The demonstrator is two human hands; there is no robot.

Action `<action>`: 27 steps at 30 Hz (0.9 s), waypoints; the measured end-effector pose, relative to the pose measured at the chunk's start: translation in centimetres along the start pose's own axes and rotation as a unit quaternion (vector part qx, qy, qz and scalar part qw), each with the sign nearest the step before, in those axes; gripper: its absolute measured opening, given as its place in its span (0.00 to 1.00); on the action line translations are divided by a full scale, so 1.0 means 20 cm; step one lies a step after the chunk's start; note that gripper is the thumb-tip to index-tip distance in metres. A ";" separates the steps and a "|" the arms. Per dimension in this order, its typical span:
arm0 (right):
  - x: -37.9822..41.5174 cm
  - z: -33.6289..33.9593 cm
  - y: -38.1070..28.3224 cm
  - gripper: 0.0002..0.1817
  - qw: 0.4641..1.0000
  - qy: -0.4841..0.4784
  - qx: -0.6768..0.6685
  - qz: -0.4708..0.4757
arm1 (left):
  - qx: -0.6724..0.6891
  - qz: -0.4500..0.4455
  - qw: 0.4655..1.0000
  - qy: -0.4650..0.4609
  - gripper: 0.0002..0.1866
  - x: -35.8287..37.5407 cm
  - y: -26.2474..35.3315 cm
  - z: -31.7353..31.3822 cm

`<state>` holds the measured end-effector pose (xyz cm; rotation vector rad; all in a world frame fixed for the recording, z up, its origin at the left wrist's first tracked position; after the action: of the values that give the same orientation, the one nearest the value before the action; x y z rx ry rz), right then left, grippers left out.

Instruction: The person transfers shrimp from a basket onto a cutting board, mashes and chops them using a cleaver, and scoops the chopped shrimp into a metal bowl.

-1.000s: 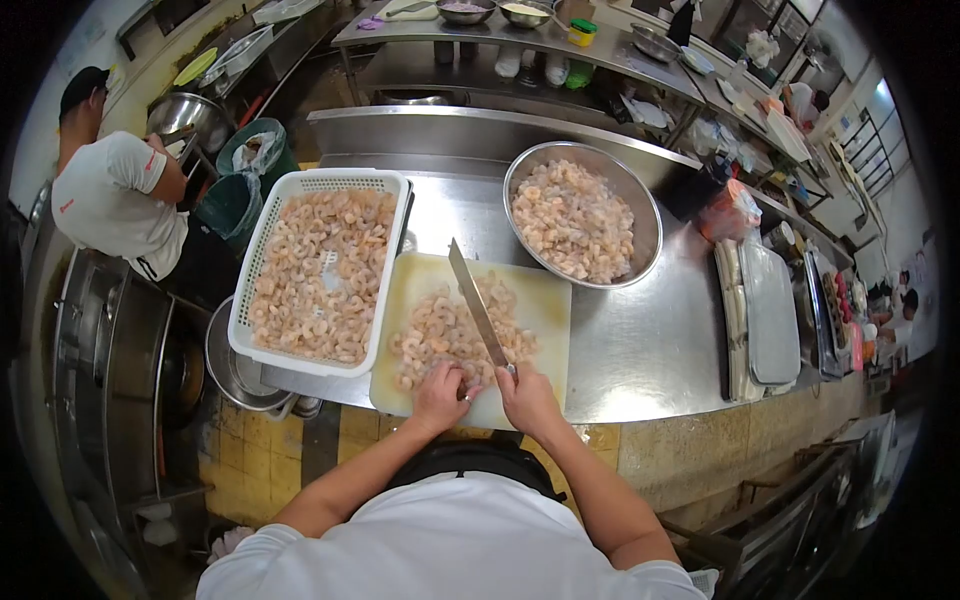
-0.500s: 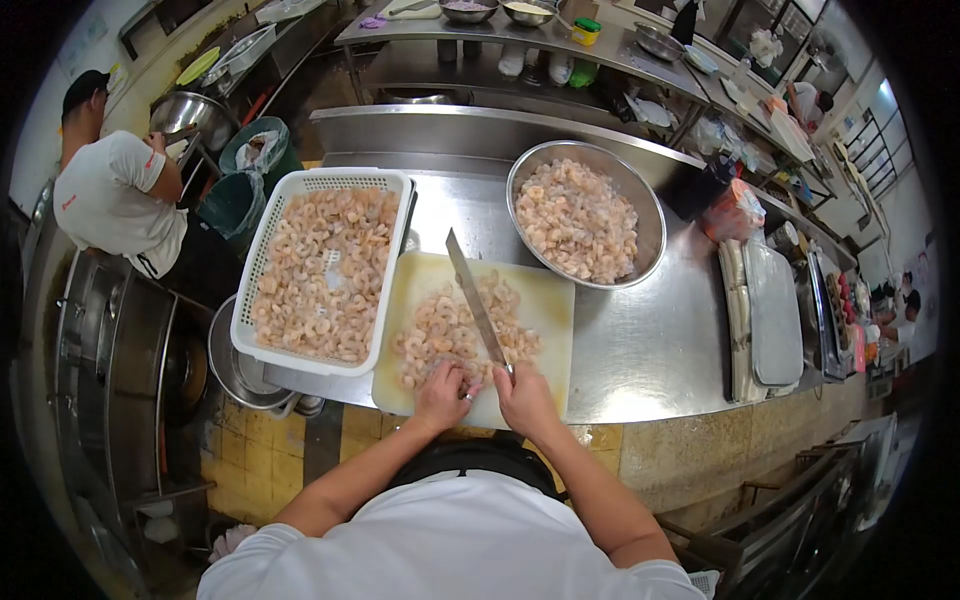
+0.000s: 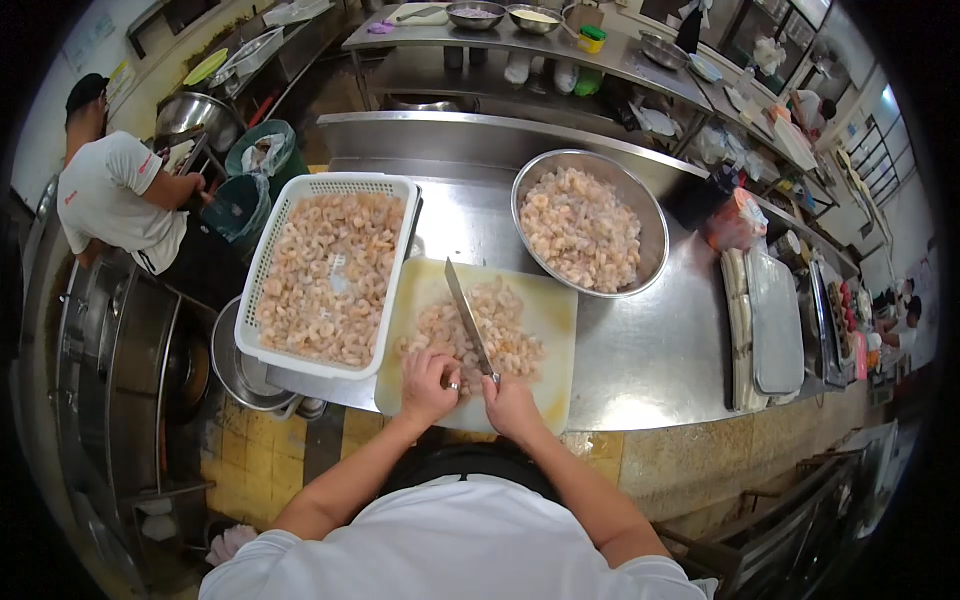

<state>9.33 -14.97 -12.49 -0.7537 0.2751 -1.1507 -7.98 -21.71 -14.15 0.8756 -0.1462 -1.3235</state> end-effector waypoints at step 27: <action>0.01 0.27 -0.11 0.23 0.997 -0.019 -0.041 -0.058 | -0.028 0.056 0.998 0.008 0.34 0.00 -0.21 0.04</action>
<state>10.93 -13.49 -7.14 -0.8720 0.2495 -1.2381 -11.60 -22.02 -16.24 0.8197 -0.1436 -1.2102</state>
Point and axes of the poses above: each hand's wrist, its own x-axis away from the middle knuckle, its own z-axis out of the back of the hand, y = z × x, the point moved 6 cm from there along -x, towards the middle knuckle, and after that the axes turned 2 degrees about -z, right-handed, at the moved point
